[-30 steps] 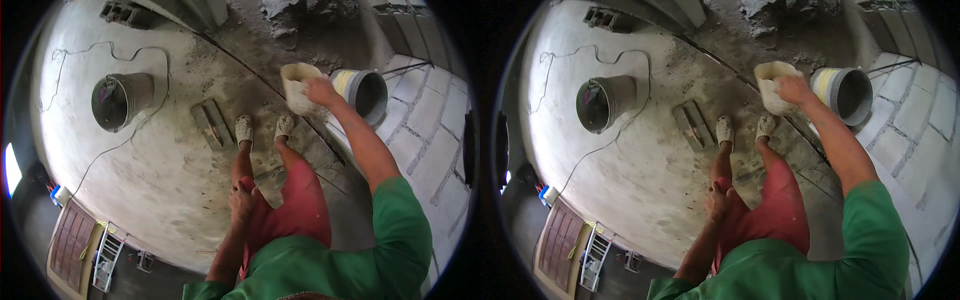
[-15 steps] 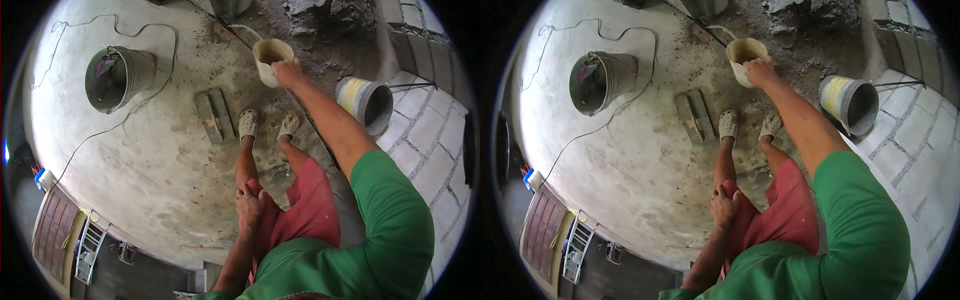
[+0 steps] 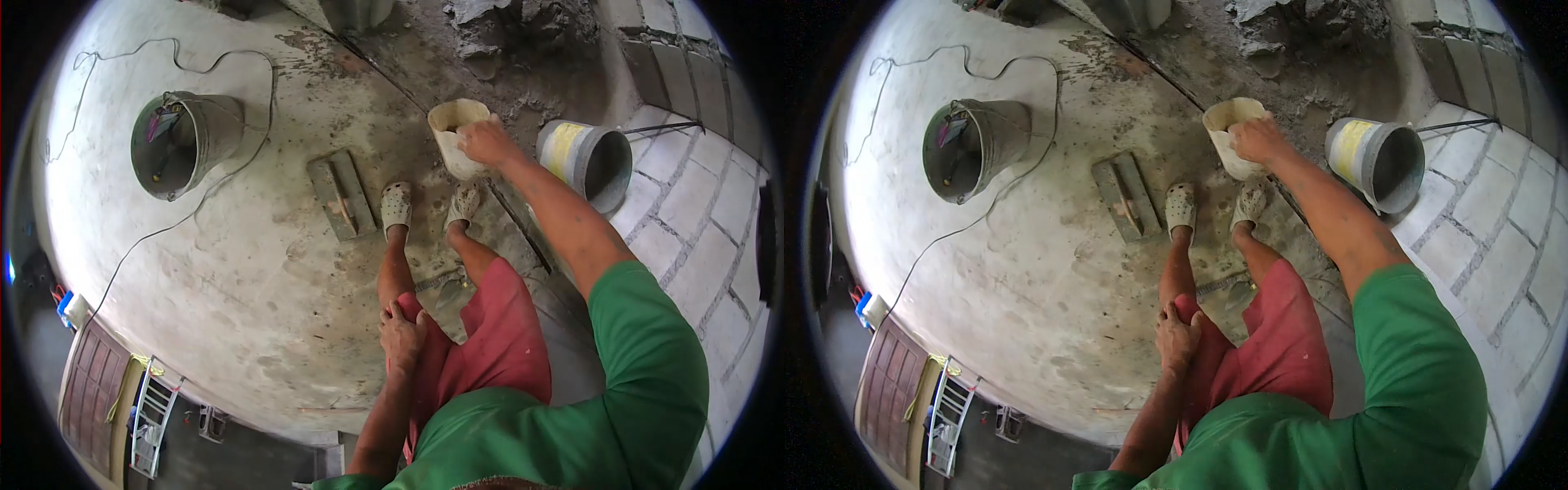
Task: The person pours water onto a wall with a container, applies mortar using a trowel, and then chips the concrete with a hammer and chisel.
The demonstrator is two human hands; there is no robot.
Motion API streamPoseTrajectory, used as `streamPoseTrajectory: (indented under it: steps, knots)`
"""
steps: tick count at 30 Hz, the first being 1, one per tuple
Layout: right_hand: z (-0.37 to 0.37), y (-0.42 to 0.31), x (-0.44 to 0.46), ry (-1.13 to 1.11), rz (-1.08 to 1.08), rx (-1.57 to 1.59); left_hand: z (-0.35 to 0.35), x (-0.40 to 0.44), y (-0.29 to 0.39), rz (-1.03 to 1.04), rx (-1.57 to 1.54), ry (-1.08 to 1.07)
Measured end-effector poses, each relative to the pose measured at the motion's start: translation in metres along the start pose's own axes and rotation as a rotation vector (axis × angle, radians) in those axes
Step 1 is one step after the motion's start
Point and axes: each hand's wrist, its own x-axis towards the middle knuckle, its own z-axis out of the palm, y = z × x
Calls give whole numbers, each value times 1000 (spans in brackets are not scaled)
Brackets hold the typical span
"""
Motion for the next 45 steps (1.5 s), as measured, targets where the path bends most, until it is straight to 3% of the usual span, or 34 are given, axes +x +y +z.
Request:
streamPoseTrajectory:
  steps: [5, 9, 11, 15, 19, 26, 36, 38, 45]
  knots:
    - [2, -11, 37, -201, 5, -84, 5, -2, 4, 5, 11, -1]
    - [30, -4, 38, -208, 55, -88, 5, -5, 9, -22, 20, -8]
    - [42, 4, 23, -293, 52, -80, 4, -7, 13, -27, 14, -9]
    - [64, 24, -35, -248, 43, -128, 12, -7, 9, -15, 10, -2]
    - [76, 45, -88, -324, 157, -67, 13, -8, 10, 1, 37, 19]
    - [50, 39, -143, -391, 237, -10, 0, -1, 11, 64, 98, 43]
    - [38, 13, -128, -266, 228, 42, -16, 13, 0, 142, 197, 16]
    - [34, 10, -111, -339, 246, 51, -18, 11, 7, 126, 215, -6]
    - [80, 34, -101, -283, 265, 122, 3, 6, 14, 133, 310, -2]
